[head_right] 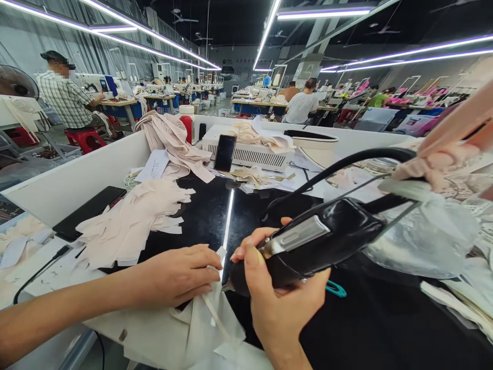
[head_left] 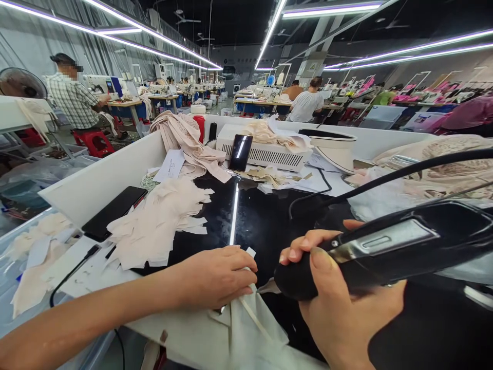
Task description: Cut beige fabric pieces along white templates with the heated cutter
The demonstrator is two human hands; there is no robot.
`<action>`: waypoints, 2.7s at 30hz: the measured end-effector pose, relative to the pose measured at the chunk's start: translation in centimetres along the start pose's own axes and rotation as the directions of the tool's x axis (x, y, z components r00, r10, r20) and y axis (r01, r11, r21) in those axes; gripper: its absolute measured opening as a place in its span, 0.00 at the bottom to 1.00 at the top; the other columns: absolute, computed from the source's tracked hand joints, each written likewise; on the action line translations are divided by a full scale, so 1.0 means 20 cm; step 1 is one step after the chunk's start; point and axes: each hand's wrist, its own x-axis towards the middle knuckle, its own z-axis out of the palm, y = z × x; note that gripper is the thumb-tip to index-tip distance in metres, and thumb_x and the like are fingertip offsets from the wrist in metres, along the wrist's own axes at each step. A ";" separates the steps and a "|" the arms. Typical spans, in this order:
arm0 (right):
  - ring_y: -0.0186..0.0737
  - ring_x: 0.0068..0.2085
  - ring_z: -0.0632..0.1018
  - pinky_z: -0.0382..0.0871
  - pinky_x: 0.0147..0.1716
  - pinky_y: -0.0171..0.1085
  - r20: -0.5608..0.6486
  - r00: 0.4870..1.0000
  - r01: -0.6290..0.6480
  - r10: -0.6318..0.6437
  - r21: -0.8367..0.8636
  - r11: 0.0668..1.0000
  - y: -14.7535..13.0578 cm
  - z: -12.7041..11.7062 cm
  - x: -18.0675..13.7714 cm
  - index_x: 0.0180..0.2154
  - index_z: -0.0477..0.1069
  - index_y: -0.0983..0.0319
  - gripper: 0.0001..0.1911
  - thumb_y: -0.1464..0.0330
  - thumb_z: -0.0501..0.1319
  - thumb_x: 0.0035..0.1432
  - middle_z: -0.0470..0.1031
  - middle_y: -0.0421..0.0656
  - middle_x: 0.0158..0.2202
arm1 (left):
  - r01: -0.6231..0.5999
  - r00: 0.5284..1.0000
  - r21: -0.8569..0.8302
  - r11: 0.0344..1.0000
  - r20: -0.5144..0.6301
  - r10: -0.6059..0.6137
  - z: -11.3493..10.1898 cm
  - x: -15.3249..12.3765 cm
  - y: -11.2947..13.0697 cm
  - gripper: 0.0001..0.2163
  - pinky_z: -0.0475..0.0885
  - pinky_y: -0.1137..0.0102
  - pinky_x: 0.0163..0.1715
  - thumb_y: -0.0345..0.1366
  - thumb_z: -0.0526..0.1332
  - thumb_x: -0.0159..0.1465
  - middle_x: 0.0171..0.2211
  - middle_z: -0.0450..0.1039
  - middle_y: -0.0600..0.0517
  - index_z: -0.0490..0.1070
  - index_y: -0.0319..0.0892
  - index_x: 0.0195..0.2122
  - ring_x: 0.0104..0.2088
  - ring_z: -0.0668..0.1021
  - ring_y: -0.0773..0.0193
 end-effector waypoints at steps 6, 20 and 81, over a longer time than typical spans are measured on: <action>0.41 0.26 0.82 0.84 0.25 0.40 0.028 0.999 0.017 -0.017 0.001 1.000 -0.01 0.00 0.00 0.54 0.79 0.51 0.24 0.70 0.83 0.61 0.85 0.33 0.33 | 0.019 0.997 -0.144 0.989 0.083 -0.007 0.04 0.00 -0.10 0.14 0.84 0.65 0.60 0.33 0.57 0.89 0.54 0.88 0.41 0.85 0.37 0.56 0.55 0.89 0.53; 0.41 0.25 0.81 0.85 0.25 0.40 -0.015 0.997 -0.075 0.074 -0.033 0.997 -0.05 0.02 0.03 0.51 0.80 0.50 0.25 0.71 0.81 0.54 0.83 0.31 0.30 | 0.068 0.997 -0.254 0.965 0.052 -0.057 0.02 -0.14 -0.09 0.15 0.83 0.65 0.66 0.37 0.58 0.91 0.61 0.88 0.41 0.85 0.39 0.62 0.59 0.90 0.54; 0.34 0.25 0.79 0.80 0.26 0.36 0.046 0.998 -0.047 0.051 -0.083 0.995 0.06 0.21 0.00 0.45 0.69 0.51 0.19 0.63 0.77 0.59 0.81 0.30 0.31 | 0.084 0.995 -0.237 0.968 0.064 -0.071 -0.08 -0.21 -0.08 0.15 0.85 0.67 0.66 0.34 0.57 0.90 0.60 0.87 0.41 0.83 0.42 0.65 0.62 0.89 0.55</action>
